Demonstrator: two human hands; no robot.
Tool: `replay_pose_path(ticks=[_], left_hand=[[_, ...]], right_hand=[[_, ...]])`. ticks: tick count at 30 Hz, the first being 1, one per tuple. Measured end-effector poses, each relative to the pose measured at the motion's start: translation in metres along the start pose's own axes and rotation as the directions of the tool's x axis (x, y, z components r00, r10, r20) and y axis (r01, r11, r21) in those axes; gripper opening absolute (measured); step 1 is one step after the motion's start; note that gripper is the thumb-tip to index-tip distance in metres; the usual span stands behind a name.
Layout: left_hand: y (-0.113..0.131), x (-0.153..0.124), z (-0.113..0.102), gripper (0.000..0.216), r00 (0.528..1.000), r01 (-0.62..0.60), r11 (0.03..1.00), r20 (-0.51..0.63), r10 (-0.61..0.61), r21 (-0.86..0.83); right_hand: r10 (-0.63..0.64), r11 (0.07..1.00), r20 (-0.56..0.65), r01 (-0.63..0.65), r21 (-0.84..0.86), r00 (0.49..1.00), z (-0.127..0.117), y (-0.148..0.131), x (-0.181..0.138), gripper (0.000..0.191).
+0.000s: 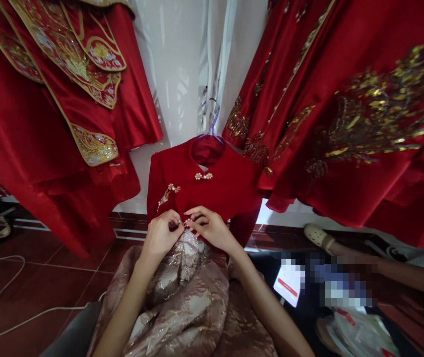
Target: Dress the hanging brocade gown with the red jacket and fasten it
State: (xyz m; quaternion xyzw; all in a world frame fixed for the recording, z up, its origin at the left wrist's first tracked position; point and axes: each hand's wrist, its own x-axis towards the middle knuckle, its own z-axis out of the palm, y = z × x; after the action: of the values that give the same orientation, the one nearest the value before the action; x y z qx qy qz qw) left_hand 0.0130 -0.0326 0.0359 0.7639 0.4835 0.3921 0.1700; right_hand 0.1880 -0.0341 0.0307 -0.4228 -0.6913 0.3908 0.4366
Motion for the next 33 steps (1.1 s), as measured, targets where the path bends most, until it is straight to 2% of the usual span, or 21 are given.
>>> replay_pose_path(ticks=[6,9,14,24,29,33], left_hand=[[-0.008,0.0,0.006,0.014,0.996,0.083,0.971,-0.008,-0.087,-0.226],[-0.011,-0.001,0.007,0.018,0.994,0.107,0.947,0.016,-0.107,-0.303],[-0.012,-0.002,0.006,0.022,0.994,0.106,0.946,0.033,-0.101,-0.305],[-0.014,-0.001,0.007,0.018,0.994,0.109,0.933,0.031,-0.105,-0.342],[-0.014,-0.001,0.006,0.017,0.99,0.135,0.935,0.017,-0.137,-0.327],[-0.018,-0.001,0.003,0.019,0.994,0.11,0.953,0.023,-0.108,-0.282]], right_hand=[[-0.074,0.993,-0.095,0.065,-0.101,0.993,0.012,0.003,0.003,0.024],[-0.072,0.996,-0.088,0.067,-0.057,0.993,0.014,0.004,0.003,0.024],[-0.056,0.998,-0.116,0.056,-0.006,0.992,0.016,0.006,0.003,0.022],[-0.102,0.992,-0.12,0.093,-0.081,0.987,0.015,0.007,0.003,0.022],[-0.099,0.991,-0.125,0.087,-0.097,0.987,0.018,0.009,0.004,0.022],[-0.096,0.992,-0.119,0.085,-0.095,0.988,0.019,0.01,0.004,0.021]])
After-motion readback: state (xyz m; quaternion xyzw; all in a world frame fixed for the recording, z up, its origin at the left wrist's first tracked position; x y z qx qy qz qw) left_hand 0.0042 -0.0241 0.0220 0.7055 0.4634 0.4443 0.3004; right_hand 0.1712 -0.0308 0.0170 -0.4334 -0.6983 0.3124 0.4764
